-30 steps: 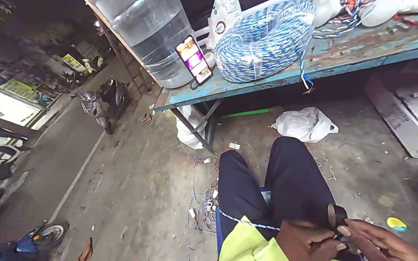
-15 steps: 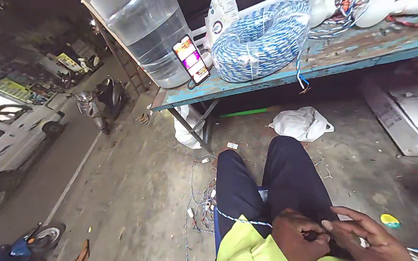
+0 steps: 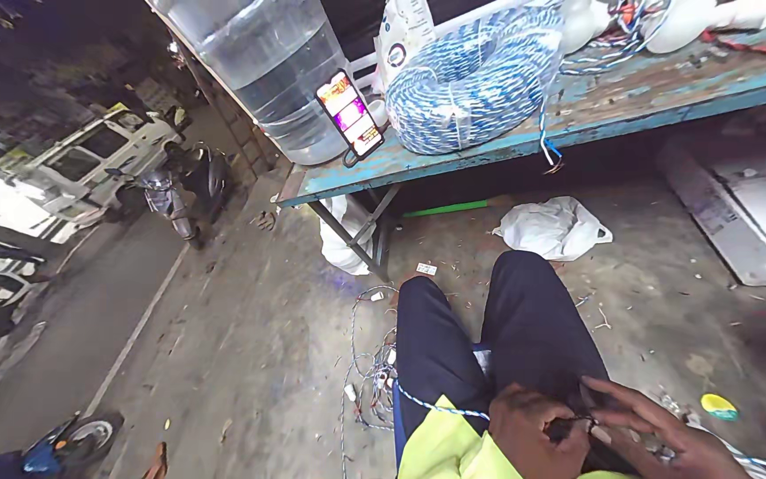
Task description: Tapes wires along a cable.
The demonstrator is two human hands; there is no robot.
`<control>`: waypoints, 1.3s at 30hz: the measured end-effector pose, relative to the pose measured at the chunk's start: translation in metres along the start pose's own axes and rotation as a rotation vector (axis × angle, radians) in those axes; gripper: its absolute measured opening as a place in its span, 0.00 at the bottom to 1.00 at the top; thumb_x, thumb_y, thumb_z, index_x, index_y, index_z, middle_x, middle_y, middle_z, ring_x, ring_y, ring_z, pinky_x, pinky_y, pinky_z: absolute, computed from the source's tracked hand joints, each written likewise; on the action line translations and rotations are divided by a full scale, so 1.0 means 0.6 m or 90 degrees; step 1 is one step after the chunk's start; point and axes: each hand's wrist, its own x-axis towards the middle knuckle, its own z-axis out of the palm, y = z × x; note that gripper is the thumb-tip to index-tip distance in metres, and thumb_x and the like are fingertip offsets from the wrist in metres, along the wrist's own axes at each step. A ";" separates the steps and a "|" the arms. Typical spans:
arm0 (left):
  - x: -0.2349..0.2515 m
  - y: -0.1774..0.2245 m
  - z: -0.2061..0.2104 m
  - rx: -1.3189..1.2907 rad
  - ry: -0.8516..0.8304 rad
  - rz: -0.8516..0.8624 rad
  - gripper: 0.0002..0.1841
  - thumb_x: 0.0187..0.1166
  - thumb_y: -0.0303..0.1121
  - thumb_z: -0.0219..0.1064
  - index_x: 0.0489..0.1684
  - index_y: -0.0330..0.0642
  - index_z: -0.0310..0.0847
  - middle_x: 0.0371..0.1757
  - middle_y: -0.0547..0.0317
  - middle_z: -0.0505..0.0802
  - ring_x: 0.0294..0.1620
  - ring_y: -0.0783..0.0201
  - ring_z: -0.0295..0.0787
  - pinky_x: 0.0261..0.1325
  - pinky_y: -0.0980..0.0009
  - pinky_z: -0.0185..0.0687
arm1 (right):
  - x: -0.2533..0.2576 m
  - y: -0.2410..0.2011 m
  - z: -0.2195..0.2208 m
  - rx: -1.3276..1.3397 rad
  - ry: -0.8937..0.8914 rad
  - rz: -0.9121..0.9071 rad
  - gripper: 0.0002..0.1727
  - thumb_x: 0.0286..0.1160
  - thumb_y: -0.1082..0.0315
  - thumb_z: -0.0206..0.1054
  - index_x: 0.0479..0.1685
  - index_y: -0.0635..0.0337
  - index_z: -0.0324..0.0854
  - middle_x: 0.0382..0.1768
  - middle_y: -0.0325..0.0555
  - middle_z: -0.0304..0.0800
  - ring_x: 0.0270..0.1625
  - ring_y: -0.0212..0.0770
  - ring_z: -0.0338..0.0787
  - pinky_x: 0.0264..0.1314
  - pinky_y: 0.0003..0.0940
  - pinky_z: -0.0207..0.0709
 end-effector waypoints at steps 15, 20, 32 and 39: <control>-0.001 0.003 0.018 0.152 0.089 0.118 0.08 0.72 0.31 0.70 0.29 0.43 0.97 0.28 0.59 0.96 0.33 0.65 0.94 0.45 0.69 0.90 | 0.001 -0.007 0.033 -0.146 0.077 0.006 0.23 0.68 0.77 0.68 0.66 0.68 0.82 0.50 0.63 0.93 0.52 0.62 0.92 0.56 0.59 0.85; 0.002 0.010 0.016 0.175 0.150 0.127 0.09 0.72 0.31 0.69 0.25 0.45 0.96 0.26 0.62 0.95 0.31 0.66 0.92 0.41 0.71 0.88 | 0.002 0.003 0.046 -0.167 0.153 0.057 0.30 0.67 0.65 0.73 0.69 0.73 0.78 0.61 0.70 0.86 0.64 0.67 0.87 0.67 0.61 0.79; 0.007 0.006 0.014 0.106 0.147 0.166 0.08 0.75 0.29 0.69 0.28 0.43 0.94 0.30 0.61 0.96 0.39 0.66 0.94 0.50 0.71 0.90 | 0.003 -0.010 0.048 -0.047 0.170 0.048 0.11 0.64 0.78 0.68 0.42 0.68 0.92 0.46 0.57 0.95 0.54 0.43 0.92 0.62 0.42 0.83; 0.010 0.005 0.018 0.116 0.149 0.169 0.08 0.75 0.29 0.69 0.28 0.44 0.95 0.32 0.61 0.97 0.39 0.66 0.94 0.49 0.71 0.90 | 0.010 -0.036 0.042 0.067 0.144 0.117 0.35 0.63 0.85 0.64 0.79 0.76 0.68 0.59 0.57 0.91 0.51 0.35 0.95 0.56 0.34 0.89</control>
